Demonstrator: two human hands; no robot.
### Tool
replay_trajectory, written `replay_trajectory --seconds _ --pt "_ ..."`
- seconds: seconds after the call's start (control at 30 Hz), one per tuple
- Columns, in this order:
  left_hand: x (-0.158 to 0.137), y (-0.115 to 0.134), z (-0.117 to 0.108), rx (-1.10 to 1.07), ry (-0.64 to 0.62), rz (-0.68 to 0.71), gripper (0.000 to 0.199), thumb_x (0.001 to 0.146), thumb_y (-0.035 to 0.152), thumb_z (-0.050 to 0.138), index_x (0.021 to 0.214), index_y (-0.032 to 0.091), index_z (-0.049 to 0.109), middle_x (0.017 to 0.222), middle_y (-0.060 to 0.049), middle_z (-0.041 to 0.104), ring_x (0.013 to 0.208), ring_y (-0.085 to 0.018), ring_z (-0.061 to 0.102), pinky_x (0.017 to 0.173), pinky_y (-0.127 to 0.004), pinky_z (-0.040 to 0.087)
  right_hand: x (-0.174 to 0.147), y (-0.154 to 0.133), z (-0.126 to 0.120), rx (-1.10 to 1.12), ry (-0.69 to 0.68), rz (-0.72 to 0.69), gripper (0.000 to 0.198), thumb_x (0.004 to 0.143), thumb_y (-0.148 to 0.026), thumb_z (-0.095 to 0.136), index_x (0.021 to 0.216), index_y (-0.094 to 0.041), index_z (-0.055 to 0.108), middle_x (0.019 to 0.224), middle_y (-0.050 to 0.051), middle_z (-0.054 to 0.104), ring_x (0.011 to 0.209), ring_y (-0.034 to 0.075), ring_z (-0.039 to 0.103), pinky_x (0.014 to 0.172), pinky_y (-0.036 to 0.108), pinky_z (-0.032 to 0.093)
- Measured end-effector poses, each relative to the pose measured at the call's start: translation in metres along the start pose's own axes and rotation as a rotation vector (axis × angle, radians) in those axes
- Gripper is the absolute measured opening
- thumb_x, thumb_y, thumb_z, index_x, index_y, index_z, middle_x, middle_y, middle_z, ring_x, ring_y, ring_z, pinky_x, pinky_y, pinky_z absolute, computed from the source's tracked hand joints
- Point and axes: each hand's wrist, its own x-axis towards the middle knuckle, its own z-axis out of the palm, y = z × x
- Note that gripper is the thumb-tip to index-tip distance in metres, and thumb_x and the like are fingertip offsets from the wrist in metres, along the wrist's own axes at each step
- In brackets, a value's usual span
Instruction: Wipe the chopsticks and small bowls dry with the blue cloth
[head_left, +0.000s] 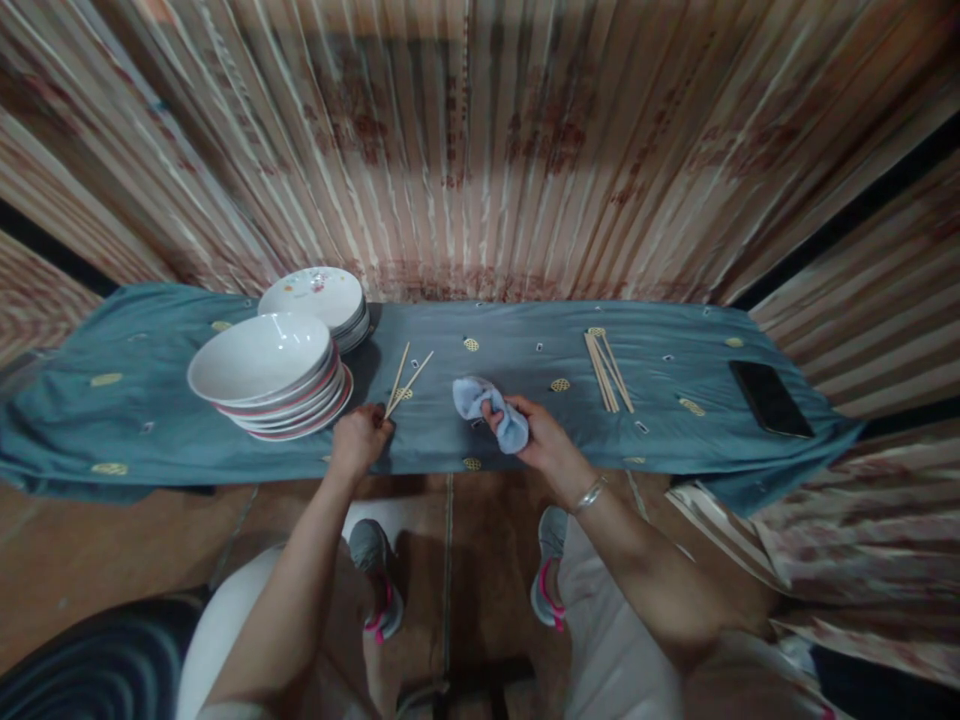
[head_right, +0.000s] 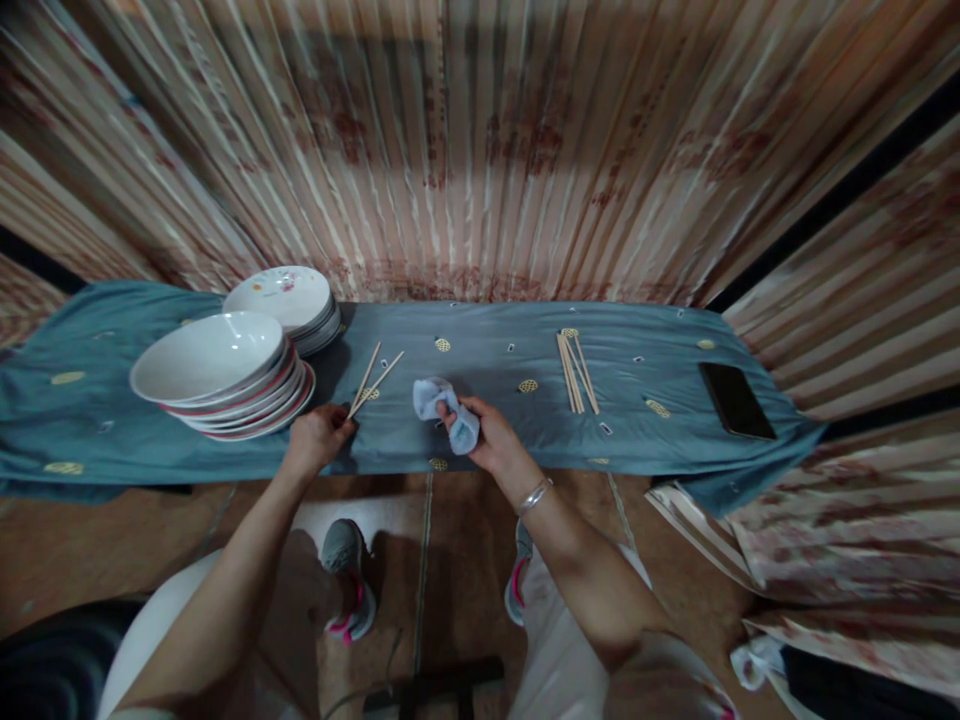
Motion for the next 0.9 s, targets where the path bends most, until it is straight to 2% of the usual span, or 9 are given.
replay_trajectory --seconds 0.1,0.17,0.27,0.37,0.53,0.6,0.7,0.77,0.9 --pt "-0.001 0.002 -0.002 -0.098 0.009 -0.016 0.022 0.076 0.032 0.054 0.078 0.020 0.073 0.080 -0.010 0.075 0.076 -0.027 0.068 0.067 -0.032 0.041 0.001 -0.005 0.001 0.068 -0.029 -0.025 0.022 0.089 -0.013 0.046 0.107 -0.016 0.058 0.090 0.007 0.072 0.073 0.013 0.070 0.055 0.016 0.058" --pt "-0.002 0.004 -0.002 -0.240 0.022 -0.049 0.020 0.072 0.032 0.055 0.073 0.020 0.071 0.071 -0.007 0.072 0.071 -0.025 0.065 0.065 -0.032 0.040 0.004 -0.005 0.003 0.082 -0.027 -0.026 0.023 0.091 -0.018 0.044 0.110 -0.017 0.057 0.091 0.007 0.071 0.080 0.015 0.071 0.056 0.019 0.059" --pt "-0.002 0.009 0.000 -0.578 0.009 -0.158 0.017 0.063 0.034 0.060 0.067 0.020 0.069 0.055 -0.001 0.062 0.056 -0.020 0.057 0.058 -0.030 0.037 0.009 0.000 0.004 0.033 -0.022 -0.015 0.028 0.091 -0.025 0.043 0.113 -0.016 0.058 0.089 0.007 0.073 0.081 0.018 0.071 0.057 0.024 0.061" --pt "-0.002 0.019 0.003 -0.886 -0.009 -0.256 0.021 0.056 0.038 0.064 0.066 0.019 0.066 0.046 0.003 0.053 0.045 -0.015 0.049 0.051 -0.028 0.035 0.015 0.004 0.008 0.002 -0.008 -0.040 0.032 0.090 -0.029 0.042 0.112 -0.014 0.060 0.086 0.009 0.074 0.085 0.022 0.073 0.067 0.032 0.064" --pt "-0.006 0.046 0.003 -1.180 -0.037 -0.189 0.031 0.055 0.043 0.072 0.071 0.018 0.062 0.057 0.002 0.059 0.051 -0.012 0.054 0.050 -0.025 0.040 0.025 0.008 0.017 -0.012 0.058 -0.105 0.032 0.089 -0.031 0.039 0.101 -0.017 0.065 0.077 0.008 0.074 0.086 0.025 0.074 0.080 0.041 0.062" --pt "-0.009 0.058 0.004 -1.322 -0.070 -0.156 0.035 0.053 0.041 0.078 0.073 0.017 0.063 0.059 0.001 0.062 0.051 -0.011 0.055 0.050 -0.024 0.041 0.032 0.012 0.020 -0.040 0.032 -0.121 0.029 0.084 -0.029 0.042 0.095 -0.018 0.066 0.075 0.008 0.073 0.088 0.027 0.073 0.081 0.043 0.062" --pt "-0.013 0.071 0.006 -1.387 -0.117 -0.123 0.036 0.053 0.040 0.082 0.073 0.017 0.064 0.057 0.001 0.063 0.051 -0.011 0.056 0.051 -0.023 0.043 0.043 0.019 0.021 -0.086 -0.071 -0.146 0.022 0.073 -0.024 0.049 0.087 -0.019 0.066 0.072 0.006 0.072 0.085 0.026 0.071 0.080 0.043 0.061" --pt "-0.014 0.076 0.007 -1.404 -0.145 -0.101 0.036 0.054 0.041 0.083 0.074 0.017 0.066 0.058 0.000 0.065 0.054 -0.012 0.059 0.053 -0.023 0.045 0.050 0.023 0.021 -0.123 -0.124 -0.161 0.022 0.067 -0.018 0.052 0.083 -0.019 0.066 0.069 0.003 0.071 0.074 0.022 0.068 0.077 0.038 0.060" --pt "-0.015 0.082 0.008 -1.438 -0.153 -0.086 0.037 0.055 0.043 0.084 0.076 0.017 0.067 0.062 0.000 0.067 0.060 -0.014 0.063 0.056 -0.024 0.048 0.058 0.031 0.021 -0.209 -0.131 -0.194 0.022 0.059 -0.010 0.053 0.074 -0.020 0.066 0.063 -0.002 0.068 0.057 0.014 0.058 0.063 0.026 0.055"
